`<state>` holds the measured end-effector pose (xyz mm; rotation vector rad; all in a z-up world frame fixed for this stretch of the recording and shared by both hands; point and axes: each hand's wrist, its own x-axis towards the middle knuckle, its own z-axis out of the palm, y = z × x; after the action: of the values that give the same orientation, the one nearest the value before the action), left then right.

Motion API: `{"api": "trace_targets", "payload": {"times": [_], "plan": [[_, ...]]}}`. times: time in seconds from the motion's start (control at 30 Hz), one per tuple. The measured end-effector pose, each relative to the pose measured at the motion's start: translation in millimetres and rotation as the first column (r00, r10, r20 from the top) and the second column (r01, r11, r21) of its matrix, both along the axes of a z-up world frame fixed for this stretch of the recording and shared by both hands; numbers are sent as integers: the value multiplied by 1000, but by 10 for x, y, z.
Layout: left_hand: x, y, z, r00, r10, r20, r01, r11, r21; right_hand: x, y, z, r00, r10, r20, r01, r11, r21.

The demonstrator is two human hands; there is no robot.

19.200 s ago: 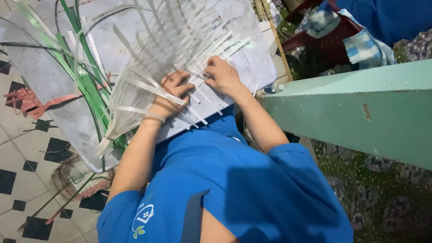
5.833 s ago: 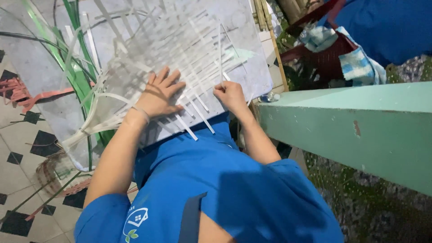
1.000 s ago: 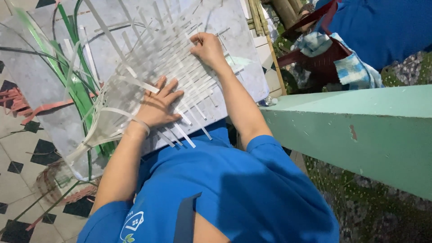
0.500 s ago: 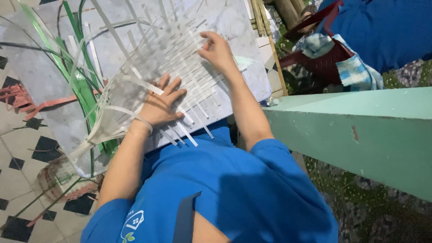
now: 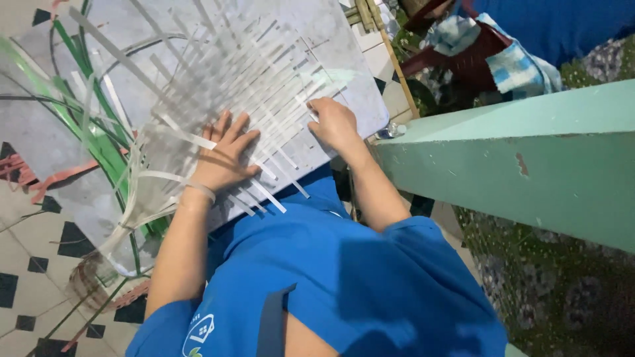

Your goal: Weaving white plastic strips into a grid pattern to create a mat or bag component.

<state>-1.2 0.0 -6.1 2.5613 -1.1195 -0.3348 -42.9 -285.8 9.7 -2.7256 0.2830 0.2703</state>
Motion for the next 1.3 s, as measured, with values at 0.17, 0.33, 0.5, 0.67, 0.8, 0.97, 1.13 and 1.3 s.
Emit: {"api": "trace_targets", "payload": {"times": [0.17,0.33,0.5,0.67,0.8,0.97,1.13,1.3], "plan": [[-2,-3,-14,1000,27,-15,-27,1000,13,59,-60,-166,997,-65,-31,65,998,25],[-8,-10,-8,1000,21,-22,-20,999,33,29,-73,-160,981,-187,-43,191,977,98],[-8,8,-28,1000,24,-15,-23,999,36,-25,-92,-192,988,-157,-3,154,970,190],[-2,12,-80,1000,19,5,-19,1000,18,2,-126,51,998,-68,-2,66,961,270],[-7,17,-37,1000,13,-10,-13,1000,13,56,-165,152,998,-23,-60,38,965,260],[7,12,-93,1000,17,3,-17,1000,8,200,-84,443,999,8,-44,-1,990,142],[-9,20,-92,1000,4,-8,-4,1000,6,607,8,262,999,40,4,-40,989,141],[-22,30,-107,998,13,59,-13,1000,-3,737,30,-32,999,-22,-45,31,980,195]]}}
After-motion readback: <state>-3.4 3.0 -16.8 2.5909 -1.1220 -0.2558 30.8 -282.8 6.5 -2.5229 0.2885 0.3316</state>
